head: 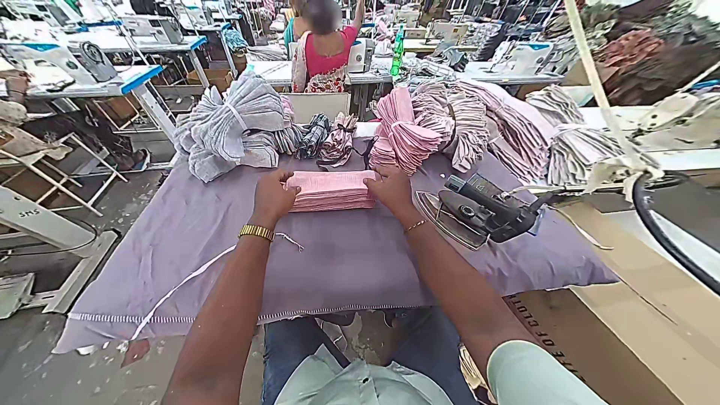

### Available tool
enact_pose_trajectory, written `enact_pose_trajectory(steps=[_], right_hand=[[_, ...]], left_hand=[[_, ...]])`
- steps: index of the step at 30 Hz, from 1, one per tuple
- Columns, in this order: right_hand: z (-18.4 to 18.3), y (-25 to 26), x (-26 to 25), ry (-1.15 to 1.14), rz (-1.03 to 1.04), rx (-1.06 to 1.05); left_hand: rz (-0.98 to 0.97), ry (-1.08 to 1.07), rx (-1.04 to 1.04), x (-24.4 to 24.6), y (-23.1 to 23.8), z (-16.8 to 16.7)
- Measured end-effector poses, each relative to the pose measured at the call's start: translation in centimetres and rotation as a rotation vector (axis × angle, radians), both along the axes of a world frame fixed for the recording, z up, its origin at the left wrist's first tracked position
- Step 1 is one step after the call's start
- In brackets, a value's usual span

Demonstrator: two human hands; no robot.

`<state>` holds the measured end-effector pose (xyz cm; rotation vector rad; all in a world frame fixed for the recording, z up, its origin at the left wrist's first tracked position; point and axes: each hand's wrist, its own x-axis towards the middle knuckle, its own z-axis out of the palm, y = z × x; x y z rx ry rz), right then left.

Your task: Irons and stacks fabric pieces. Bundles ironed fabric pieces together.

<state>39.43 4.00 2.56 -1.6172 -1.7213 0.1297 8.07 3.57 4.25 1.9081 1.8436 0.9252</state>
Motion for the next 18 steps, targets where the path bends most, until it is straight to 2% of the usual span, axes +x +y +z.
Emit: enact_pose_trajectory(steps=[3,7,11,15,18], right_hand=[[-0.8,-0.6,0.2,0.106,0.010,0.158],[0.2,-3.3,0.9,0.149,-0.016,0.275],[-1.5,-8.3,0.9,0.232,0.040,0.340],[-5.5,-12.2,-0.3,0.263,0.097,0.239],[-6.3,-12.9,-0.9,0.130,0.084,0.309]], left_hand=[[0.000,-0.035,0.057,0.2,-0.5,-0.1],[-0.040,0.129,0.252,0.9,0.0,1.5],[-0.253,0.231,0.385,3.4,2.7,4.3],[-0.544,0.483,0.025,8.4,10.0,6.6],[-0.674,0.778,-0.226,11.0,15.6,5.0]])
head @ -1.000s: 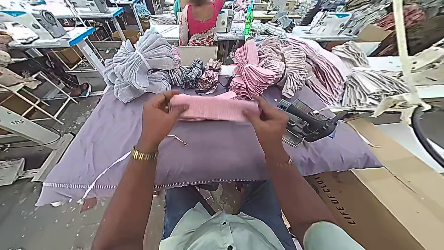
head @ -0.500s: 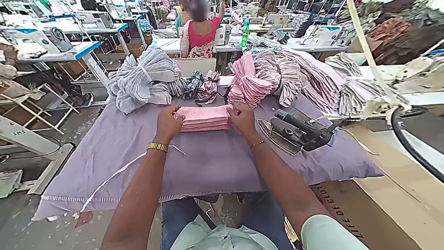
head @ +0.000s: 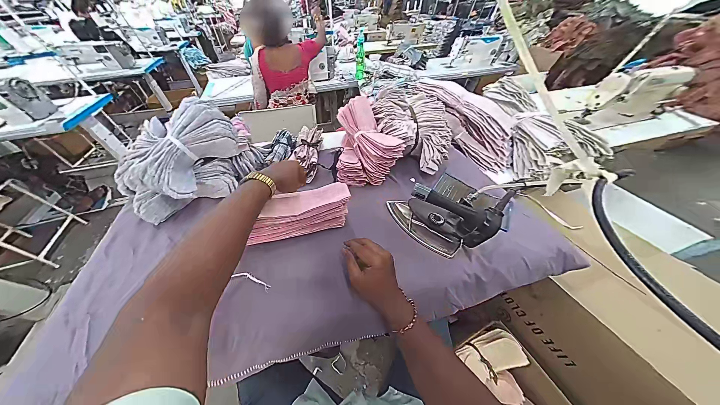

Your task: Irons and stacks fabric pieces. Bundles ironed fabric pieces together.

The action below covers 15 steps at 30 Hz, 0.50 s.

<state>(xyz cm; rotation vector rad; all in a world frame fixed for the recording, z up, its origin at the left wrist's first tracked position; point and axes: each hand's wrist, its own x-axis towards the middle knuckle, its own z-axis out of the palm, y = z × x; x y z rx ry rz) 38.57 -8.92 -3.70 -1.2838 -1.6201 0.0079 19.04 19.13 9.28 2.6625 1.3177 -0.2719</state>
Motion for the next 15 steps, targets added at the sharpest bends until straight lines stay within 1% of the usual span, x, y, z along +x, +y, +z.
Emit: enact_pose_trajectory(steps=[3,5,8,11,13,15], right_hand=[[0.2,0.2,0.0,-0.143,-0.032,0.070],[0.3,0.1,-0.2,-0.203,0.005,0.081],[0.3,0.2,-0.3,-0.233,0.035,0.061],[0.5,0.4,-0.5,-0.211,0.029,0.055],[0.5,0.3,-0.5,-0.197,0.020,0.055],[0.4,0.4,-0.4,-0.193,0.016,0.055]], left_hand=[[0.001,0.206,-0.139,0.7,2.4,-1.4],[-0.018,0.258,-0.186,0.6,3.3,-2.4],[-0.052,0.213,-0.127,0.1,4.2,-4.0],[-0.006,0.140,-0.071,-0.3,4.6,-5.0],[0.047,0.147,-0.057,-0.2,4.1,-5.2],[0.060,0.172,0.002,-0.2,3.6,-5.0]])
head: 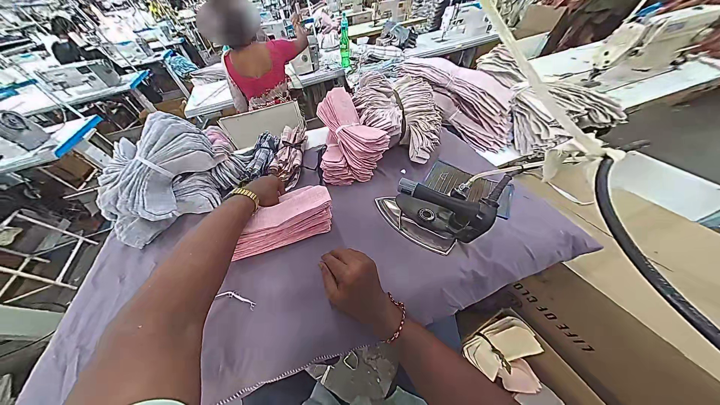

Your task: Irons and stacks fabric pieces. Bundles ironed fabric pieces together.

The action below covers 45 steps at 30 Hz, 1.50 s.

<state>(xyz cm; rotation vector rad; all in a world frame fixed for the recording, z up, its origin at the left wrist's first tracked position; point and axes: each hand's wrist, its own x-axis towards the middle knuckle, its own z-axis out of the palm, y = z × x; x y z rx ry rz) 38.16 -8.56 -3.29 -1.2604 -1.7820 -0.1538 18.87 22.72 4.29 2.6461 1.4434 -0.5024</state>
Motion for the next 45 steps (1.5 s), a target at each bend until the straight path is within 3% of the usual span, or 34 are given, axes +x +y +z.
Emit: enact_pose_trajectory(steps=[3,10,14,22,26,29,32,37,42,45], right_hand=[[-0.1,-0.1,0.2,0.004,0.000,-0.009],[-0.2,0.2,-0.1,0.057,0.017,0.001],[-0.2,0.1,-0.1,0.084,0.011,-0.007],[-0.2,-0.1,0.0,0.087,0.003,-0.020],[-0.1,-0.1,0.0,0.094,0.007,-0.037],[-0.1,-0.1,-0.1,0.089,0.013,-0.051],[-0.3,0.0,0.1,0.093,0.012,-0.058],[-0.4,0.0,0.1,0.093,0.007,-0.069],[-0.4,0.1,0.0,0.091,0.018,-0.066],[-0.5,0.1,0.0,0.093,0.020,-0.068]], left_hand=[[0.020,-0.065,0.000,-0.5,0.0,1.8],[0.086,-0.760,0.005,-2.7,-5.1,9.9],[0.034,-0.950,0.093,-3.7,-6.8,12.0],[-0.128,-0.808,0.329,-4.7,-7.8,13.8],[-0.146,-0.770,0.075,-3.1,-10.2,15.0],[-0.142,-0.632,-0.151,-2.5,-10.2,13.1],[-0.120,-0.541,-0.243,-2.2,-9.4,9.3],[-0.072,-0.583,-0.213,-1.7,-9.6,5.7],[-0.076,-0.557,-0.064,-1.9,-10.3,5.1],[-0.087,-0.498,-0.201,-3.0,-9.1,5.3]])
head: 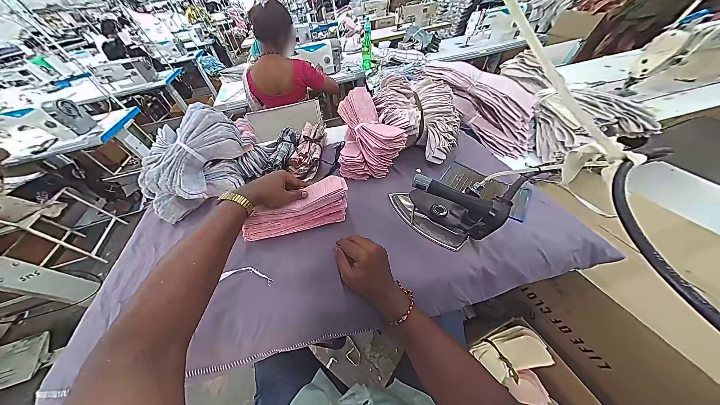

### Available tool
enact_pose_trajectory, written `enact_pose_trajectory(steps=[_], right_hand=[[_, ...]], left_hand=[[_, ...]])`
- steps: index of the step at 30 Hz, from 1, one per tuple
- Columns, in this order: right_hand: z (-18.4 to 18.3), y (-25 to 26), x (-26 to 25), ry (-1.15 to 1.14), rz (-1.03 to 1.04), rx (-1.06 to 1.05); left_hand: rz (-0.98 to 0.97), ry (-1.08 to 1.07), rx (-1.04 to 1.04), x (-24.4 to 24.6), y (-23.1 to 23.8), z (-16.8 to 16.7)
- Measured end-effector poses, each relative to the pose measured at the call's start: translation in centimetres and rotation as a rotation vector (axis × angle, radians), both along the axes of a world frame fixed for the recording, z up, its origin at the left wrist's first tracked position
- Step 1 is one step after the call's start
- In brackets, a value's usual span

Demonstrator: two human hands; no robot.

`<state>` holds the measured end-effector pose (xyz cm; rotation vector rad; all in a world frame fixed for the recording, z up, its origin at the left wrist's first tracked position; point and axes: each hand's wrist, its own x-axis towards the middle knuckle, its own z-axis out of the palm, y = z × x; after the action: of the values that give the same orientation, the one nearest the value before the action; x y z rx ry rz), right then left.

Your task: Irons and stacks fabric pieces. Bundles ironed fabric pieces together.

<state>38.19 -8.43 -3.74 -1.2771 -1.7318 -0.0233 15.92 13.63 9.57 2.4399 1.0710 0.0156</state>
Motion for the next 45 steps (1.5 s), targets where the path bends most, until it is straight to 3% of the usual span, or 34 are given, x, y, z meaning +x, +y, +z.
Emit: enact_pose_trajectory(steps=[6,19,23,35,43,45], right_hand=[[0.1,0.1,0.0,-0.015,0.001,-0.001],[0.2,-0.1,0.0,-0.004,-0.011,-0.010],[0.1,0.0,0.1,-0.023,-0.011,-0.041],[-0.1,0.0,-0.1,-0.067,-0.056,-0.063],[0.1,0.0,0.0,0.019,-0.044,-0.027],[0.3,-0.2,0.3,0.095,-0.004,0.032]], left_hand=[[-0.004,0.277,-0.187,0.1,1.2,0.0],[0.169,0.301,-0.405,2.0,2.1,-1.4],[0.135,0.290,-0.433,2.2,1.6,-1.5],[0.022,0.358,0.152,1.8,-4.2,-1.6],[-0.028,0.249,0.317,1.2,-10.0,-0.1],[0.010,0.075,0.372,0.3,-10.8,0.5]])
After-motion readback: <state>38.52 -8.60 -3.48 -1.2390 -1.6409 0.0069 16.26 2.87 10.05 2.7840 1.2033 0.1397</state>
